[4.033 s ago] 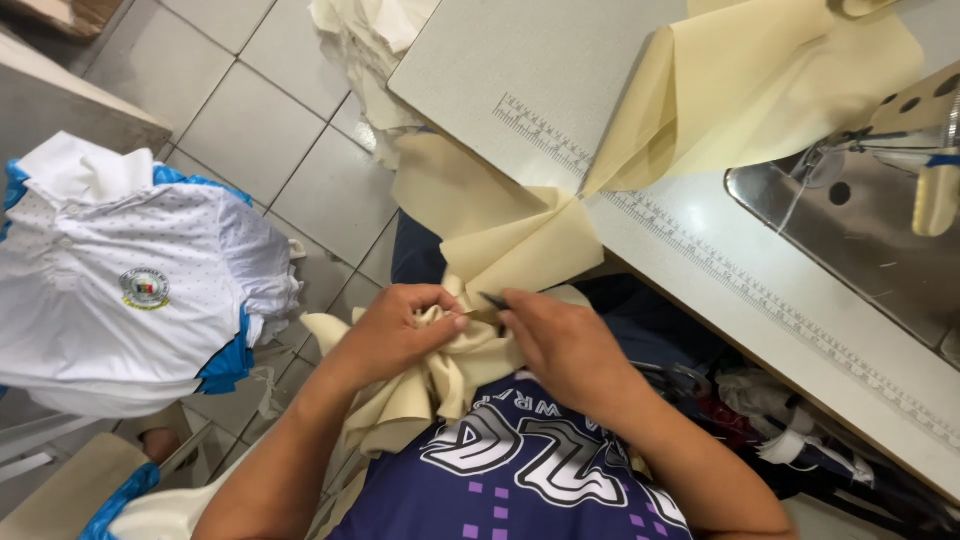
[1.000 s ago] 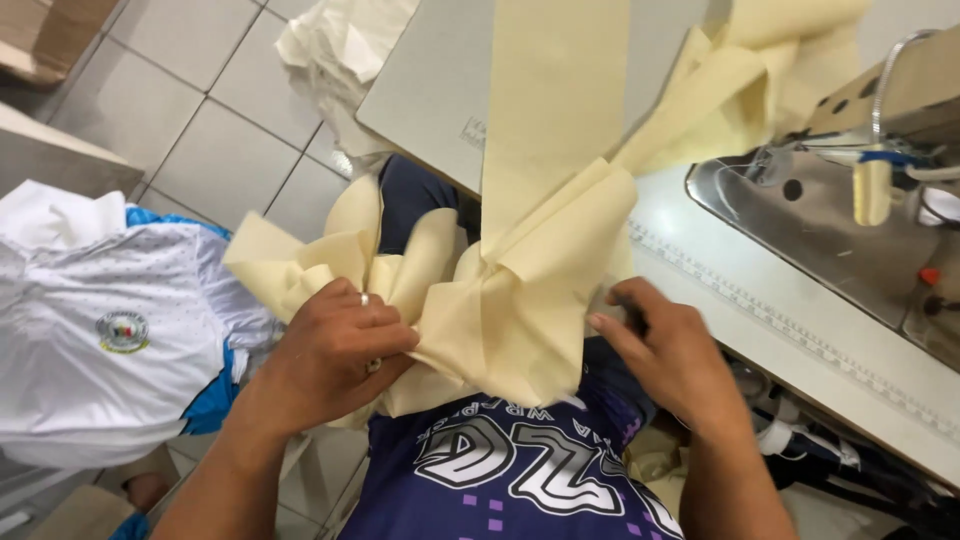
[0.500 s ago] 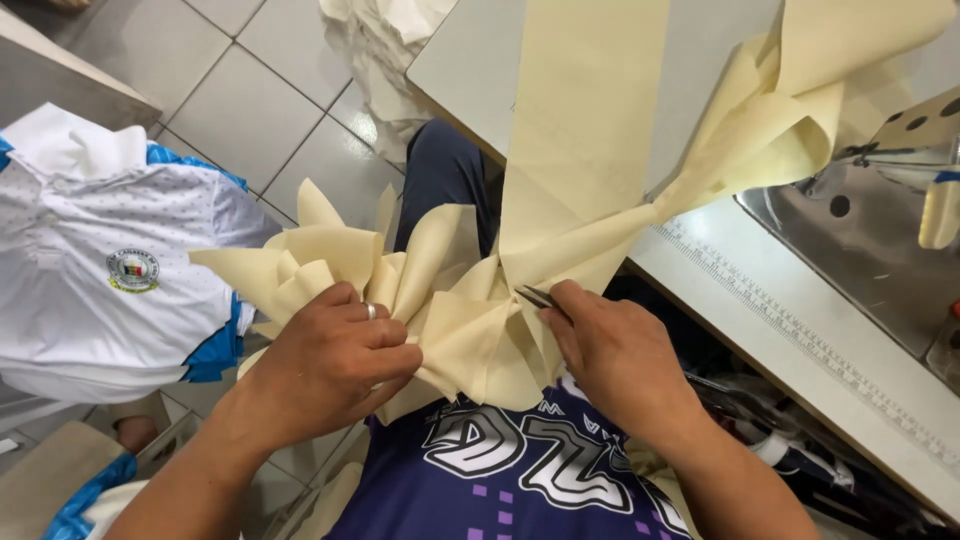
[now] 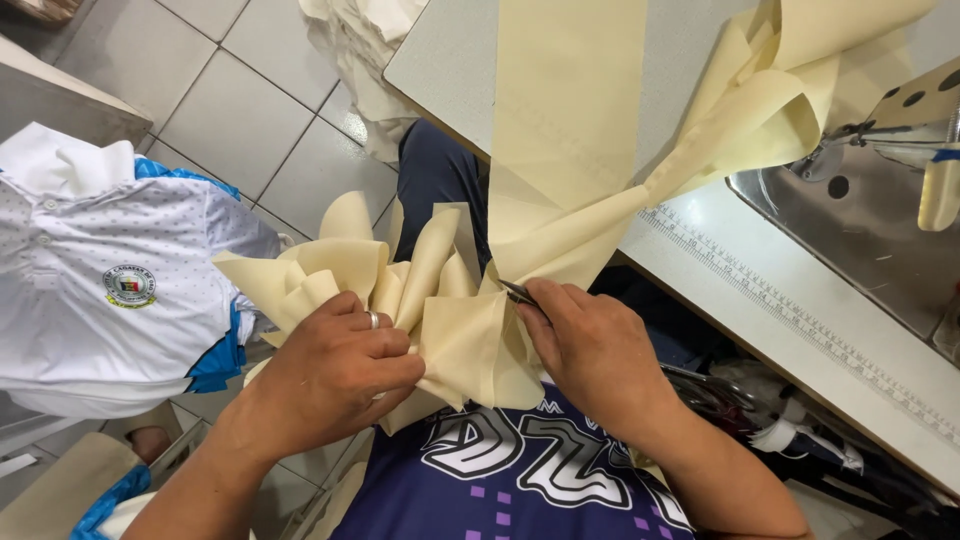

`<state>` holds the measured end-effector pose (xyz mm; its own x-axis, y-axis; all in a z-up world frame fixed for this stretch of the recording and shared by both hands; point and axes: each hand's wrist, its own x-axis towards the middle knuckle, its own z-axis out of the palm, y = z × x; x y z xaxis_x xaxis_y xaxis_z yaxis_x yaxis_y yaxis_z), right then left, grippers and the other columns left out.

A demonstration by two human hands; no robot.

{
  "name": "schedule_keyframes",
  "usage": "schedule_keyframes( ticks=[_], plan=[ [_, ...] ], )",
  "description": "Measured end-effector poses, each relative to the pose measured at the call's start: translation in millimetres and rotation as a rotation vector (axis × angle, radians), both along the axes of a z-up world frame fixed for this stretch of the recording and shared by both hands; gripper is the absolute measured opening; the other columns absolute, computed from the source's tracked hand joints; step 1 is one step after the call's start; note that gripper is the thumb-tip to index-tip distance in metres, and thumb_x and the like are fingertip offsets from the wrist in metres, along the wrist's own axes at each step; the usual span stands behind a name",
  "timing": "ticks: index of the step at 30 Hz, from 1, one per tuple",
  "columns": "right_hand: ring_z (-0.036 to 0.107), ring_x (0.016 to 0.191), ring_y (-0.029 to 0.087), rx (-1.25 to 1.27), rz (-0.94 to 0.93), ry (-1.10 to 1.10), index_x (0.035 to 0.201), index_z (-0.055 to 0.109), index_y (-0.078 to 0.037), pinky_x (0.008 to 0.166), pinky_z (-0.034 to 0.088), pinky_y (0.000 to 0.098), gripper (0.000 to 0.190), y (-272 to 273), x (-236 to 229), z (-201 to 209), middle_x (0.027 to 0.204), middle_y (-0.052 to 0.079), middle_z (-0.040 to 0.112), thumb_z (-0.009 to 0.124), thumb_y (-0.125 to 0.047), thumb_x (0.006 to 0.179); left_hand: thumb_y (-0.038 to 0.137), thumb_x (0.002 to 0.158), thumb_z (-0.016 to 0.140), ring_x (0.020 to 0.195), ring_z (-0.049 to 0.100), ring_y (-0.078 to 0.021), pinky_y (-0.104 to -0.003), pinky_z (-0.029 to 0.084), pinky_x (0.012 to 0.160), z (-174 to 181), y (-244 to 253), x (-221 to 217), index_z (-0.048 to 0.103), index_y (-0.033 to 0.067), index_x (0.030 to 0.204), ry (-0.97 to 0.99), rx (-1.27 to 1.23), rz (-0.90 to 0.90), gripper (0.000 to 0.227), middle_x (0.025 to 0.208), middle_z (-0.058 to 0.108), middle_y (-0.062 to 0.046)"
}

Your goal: A person uses hand scissors to cut through long strips of light-colored fabric at a sewing workstation.

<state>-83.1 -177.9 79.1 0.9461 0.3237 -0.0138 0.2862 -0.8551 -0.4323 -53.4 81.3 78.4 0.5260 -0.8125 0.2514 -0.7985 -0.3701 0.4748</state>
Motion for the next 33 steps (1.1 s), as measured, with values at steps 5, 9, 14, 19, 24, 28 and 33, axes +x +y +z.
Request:
schedule_keyframes(
  ticks=[5, 9, 14, 19, 24, 28, 33],
  plan=[
    [0.058, 0.056, 0.027, 0.065, 0.020, -0.068, 0.106, 0.059, -0.004, 0.049, 0.044, 0.0374, 0.017, 0, 2, -8, 0.074, 0.008, 0.062, 0.061, -0.013, 0.091, 0.006, 0.085, 0.067, 0.050, 0.039, -0.0188, -0.032, 0.027, 0.056, -2, -6, 2, 0.048, 0.0150, 0.069, 0.024, 0.016, -0.015, 0.026, 0.059, 0.046, 0.002],
    [0.053, 0.049, 0.026, 0.068, 0.016, -0.035, 0.106, 0.058, -0.003, 0.045, 0.042, 0.0372, 0.016, -2, 3, -7, 0.065, 0.008, 0.058, 0.056, -0.013, 0.093, 0.009, 0.083, 0.067, 0.052, 0.044, -0.0200, -0.034, 0.030, 0.056, -5, -12, 6, 0.050, 0.0154, 0.070, 0.080, -0.002, -0.055, 0.022, 0.065, 0.050, 0.000],
    [0.064, 0.075, 0.031, 0.122, -0.162, 0.260, 0.114, 0.058, -0.006, 0.065, 0.048, 0.0427, 0.029, -28, 9, 5, 0.091, 0.011, 0.066, 0.045, -0.024, 0.096, 0.003, 0.071, 0.063, 0.054, 0.049, -0.0214, -0.035, 0.040, 0.055, -9, -25, 19, 0.046, 0.0116, 0.071, 0.239, -0.074, -0.030, 0.019, 0.094, 0.055, -0.009],
    [0.063, 0.090, 0.053, 0.034, -0.481, 0.252, 0.123, 0.060, -0.003, 0.080, 0.047, 0.0612, 0.037, -78, 27, 14, 0.094, 0.031, 0.067, 0.043, -0.024, 0.098, 0.007, 0.077, 0.060, 0.051, 0.056, -0.0321, -0.042, 0.045, 0.053, -33, -72, 52, 0.057, 0.0167, 0.078, 0.027, -0.045, 0.168, 0.010, 0.064, 0.053, -0.005],
    [0.062, 0.096, 0.050, 0.019, -0.625, 0.243, 0.132, 0.054, -0.004, 0.082, 0.047, 0.0597, 0.040, -110, 40, -23, 0.100, 0.029, 0.067, 0.041, -0.025, 0.100, 0.046, 0.087, 0.053, 0.067, 0.069, -0.0388, -0.050, 0.049, 0.064, -38, -183, 88, 0.058, 0.0082, 0.115, 0.047, 0.017, 0.197, 0.047, 0.072, 0.069, -0.018],
    [0.062, 0.094, 0.052, 0.179, -0.709, 0.234, 0.134, 0.050, -0.006, 0.082, 0.047, 0.0613, 0.041, -98, 36, 16, 0.097, 0.031, 0.067, 0.036, -0.023, 0.100, 0.061, 0.078, 0.062, 0.073, 0.071, -0.0393, -0.051, 0.050, 0.068, -64, -190, 111, 0.050, 0.0075, 0.128, 0.092, 0.360, 0.125, 0.074, 0.079, 0.070, -0.018],
    [0.067, 0.083, 0.044, 0.109, -0.643, 0.302, 0.119, 0.053, -0.012, 0.072, 0.051, 0.0553, 0.035, -106, 30, -7, 0.081, 0.020, 0.070, 0.033, -0.035, 0.102, 0.044, 0.089, 0.067, 0.090, 0.066, -0.0422, -0.052, 0.051, 0.074, -71, -90, 167, 0.072, 0.0112, 0.095, 0.182, 0.233, 0.463, 0.034, 0.089, 0.070, -0.018]
  ],
)
